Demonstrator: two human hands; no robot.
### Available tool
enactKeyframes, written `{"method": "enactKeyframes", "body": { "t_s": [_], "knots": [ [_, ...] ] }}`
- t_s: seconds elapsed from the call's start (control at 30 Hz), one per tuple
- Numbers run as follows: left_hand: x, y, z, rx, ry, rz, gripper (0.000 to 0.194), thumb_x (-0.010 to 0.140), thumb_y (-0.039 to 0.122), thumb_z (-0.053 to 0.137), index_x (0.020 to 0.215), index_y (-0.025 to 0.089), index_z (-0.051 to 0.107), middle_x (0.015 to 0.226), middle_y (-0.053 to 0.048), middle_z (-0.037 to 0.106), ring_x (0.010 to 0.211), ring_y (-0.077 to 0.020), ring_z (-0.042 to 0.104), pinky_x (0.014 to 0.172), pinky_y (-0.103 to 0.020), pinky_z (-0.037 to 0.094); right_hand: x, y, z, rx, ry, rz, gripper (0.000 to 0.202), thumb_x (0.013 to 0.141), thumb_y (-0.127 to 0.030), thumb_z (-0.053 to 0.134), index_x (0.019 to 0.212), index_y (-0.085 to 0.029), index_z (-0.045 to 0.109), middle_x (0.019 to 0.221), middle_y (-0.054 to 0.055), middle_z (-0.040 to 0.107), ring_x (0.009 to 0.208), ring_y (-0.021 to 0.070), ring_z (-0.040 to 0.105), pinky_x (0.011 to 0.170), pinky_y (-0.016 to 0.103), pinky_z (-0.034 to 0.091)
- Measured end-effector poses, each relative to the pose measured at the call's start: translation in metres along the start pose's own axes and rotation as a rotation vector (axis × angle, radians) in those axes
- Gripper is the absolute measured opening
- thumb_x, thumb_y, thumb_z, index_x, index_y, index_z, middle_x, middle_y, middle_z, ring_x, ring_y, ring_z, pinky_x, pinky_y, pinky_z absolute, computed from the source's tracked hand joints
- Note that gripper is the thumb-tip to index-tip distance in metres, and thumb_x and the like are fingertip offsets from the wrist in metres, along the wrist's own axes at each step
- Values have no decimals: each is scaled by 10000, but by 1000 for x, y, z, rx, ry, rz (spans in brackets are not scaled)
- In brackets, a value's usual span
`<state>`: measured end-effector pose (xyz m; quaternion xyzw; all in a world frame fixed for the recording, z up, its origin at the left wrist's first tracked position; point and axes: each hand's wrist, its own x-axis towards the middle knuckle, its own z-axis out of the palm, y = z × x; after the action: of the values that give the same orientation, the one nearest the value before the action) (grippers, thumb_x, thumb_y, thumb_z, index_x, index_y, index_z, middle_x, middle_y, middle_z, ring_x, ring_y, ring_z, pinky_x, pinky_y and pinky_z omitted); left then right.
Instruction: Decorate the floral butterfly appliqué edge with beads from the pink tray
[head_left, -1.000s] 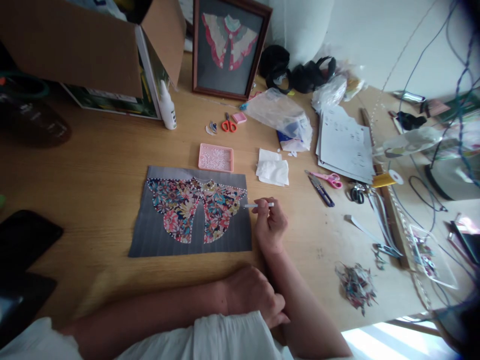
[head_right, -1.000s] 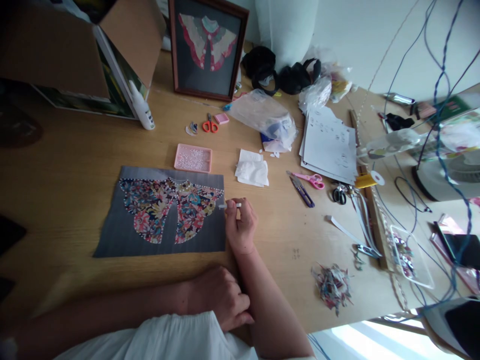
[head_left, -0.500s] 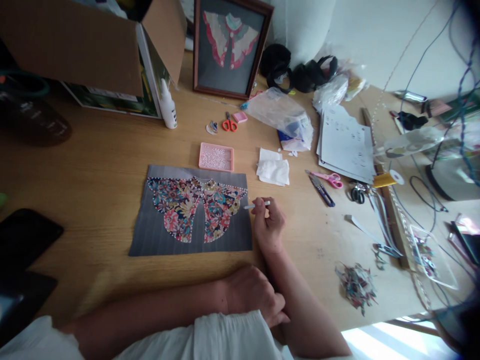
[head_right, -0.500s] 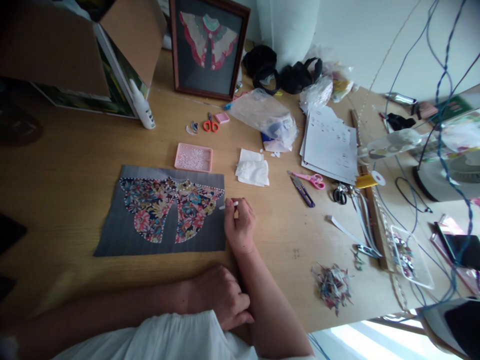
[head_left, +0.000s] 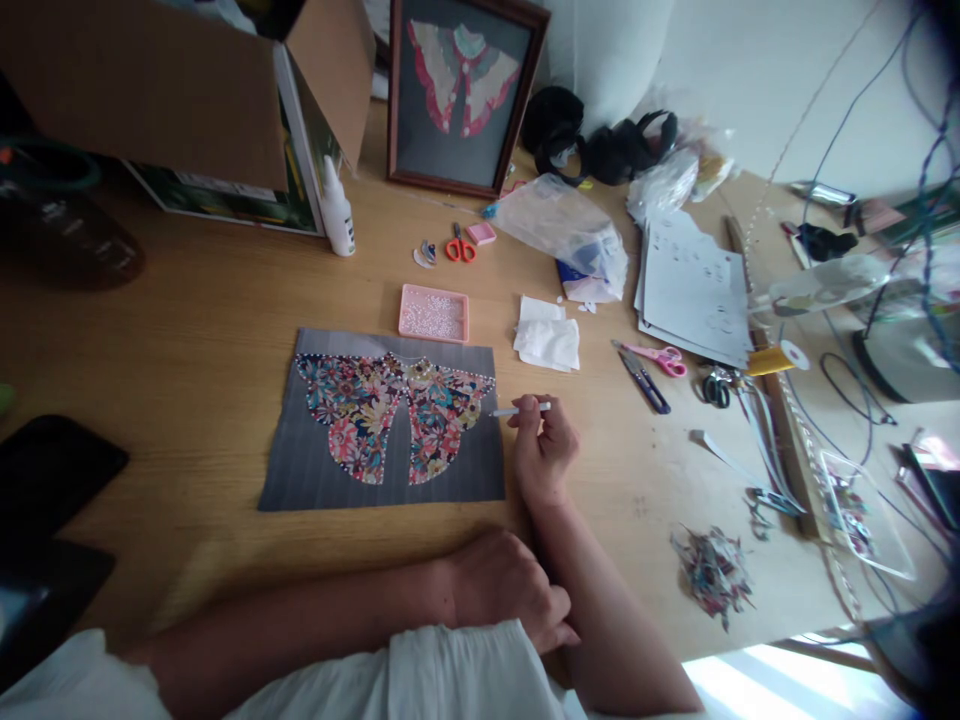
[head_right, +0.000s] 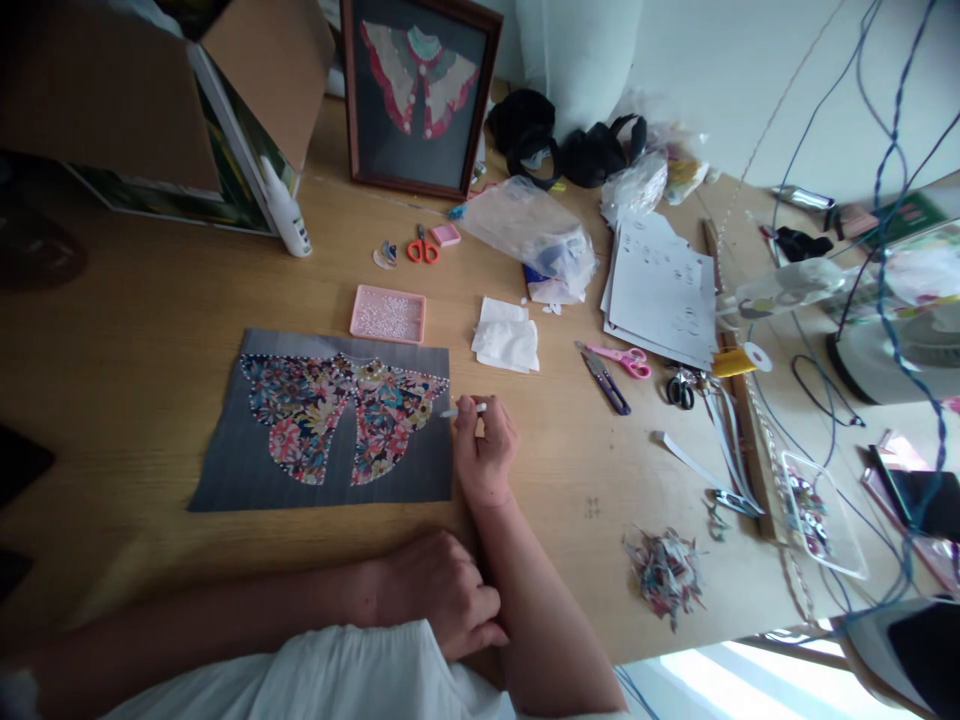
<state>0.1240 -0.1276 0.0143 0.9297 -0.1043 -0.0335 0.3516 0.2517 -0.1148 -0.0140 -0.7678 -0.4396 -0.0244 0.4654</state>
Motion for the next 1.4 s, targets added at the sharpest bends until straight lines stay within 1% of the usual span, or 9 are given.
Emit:
{"method": "enactKeyframes", "body": {
  "t_s": [0.3, 0.43, 0.5, 0.63, 0.73, 0.97, 1.13, 1.23, 1.4],
  "knots": [
    [0, -1, 7, -10, 35, 1, 317, 923, 461, 615, 835, 177, 727, 717, -56, 744, 612, -212, 720, 460, -325, 373, 1, 4, 1, -38, -61, -39, 304, 1013, -388, 482, 771, -226, 568, 634, -13, 618, 588, 143, 600, 614, 280, 471],
    [0, -1, 2, -4, 8, 6, 320, 926, 458, 611, 837, 174, 730, 722, -60, 745, 612, -214, 721, 451, -336, 361, 1, 3, 1, -37, -62, -51, 302, 1014, -380, 478, 766, -226, 557, 629, -15, 613, 583, 142, 597, 610, 277, 468],
    [-1, -1, 2, -4, 19, 11, 312, 931, 448, 612, 838, 174, 729, 721, -55, 746, 607, -209, 719, 456, -330, 366, 1, 2, 0, -34, -53, -45, 307, 1014, -385, 478, 763, -226, 555, 619, -16, 612, 577, 142, 599, 603, 274, 466],
    [-1, -2, 6, -4, 62, 11, 313, 919, 460, 632, 814, 179, 723, 708, -51, 744, 586, -207, 712, 459, -322, 376, 0, 1, 0, -30, -12, -19, 318, 1014, -404, 475, 767, -225, 564, 627, -13, 627, 571, 141, 607, 597, 274, 471],
    [0, -2, 11, -4, 62, 7, 315, 909, 469, 633, 815, 182, 724, 705, -52, 743, 589, -216, 714, 444, -330, 366, 0, 0, -1, -18, 0, -12, 324, 1015, -411, 469, 770, -225, 571, 626, -13, 628, 568, 142, 610, 594, 276, 474],
    [0, -2, 15, -10, 80, 7, 329, 924, 468, 617, 806, 179, 720, 700, -58, 738, 624, -231, 726, 466, -329, 384, 2, 0, 1, -26, -59, -45, 294, 1012, -383, 475, 780, -225, 562, 624, -14, 619, 572, 142, 602, 596, 277, 469],
    [-1, -2, 11, -10, 49, 7, 329, 926, 462, 612, 826, 172, 728, 706, -64, 741, 615, -231, 723, 464, -335, 390, 2, 0, 0, -40, -65, -68, 280, 1012, -351, 485, 774, -224, 560, 623, -18, 606, 571, 139, 590, 605, 274, 461],
    [-1, -1, 10, -20, 64, 4, 322, 923, 459, 617, 828, 173, 731, 707, -65, 742, 618, -236, 724, 463, -336, 394, 0, 1, 0, -30, -28, -47, 285, 1014, -365, 489, 780, -224, 572, 622, -19, 614, 571, 141, 603, 601, 271, 461],
    [0, -1, 14, -5, 63, -5, 313, 921, 461, 620, 827, 182, 727, 716, -59, 744, 624, -242, 725, 456, -347, 382, -3, 8, -3, -13, 89, 14, 321, 1016, -425, 485, 800, -220, 606, 614, -19, 631, 579, 148, 631, 611, 275, 472]
  ]
}}
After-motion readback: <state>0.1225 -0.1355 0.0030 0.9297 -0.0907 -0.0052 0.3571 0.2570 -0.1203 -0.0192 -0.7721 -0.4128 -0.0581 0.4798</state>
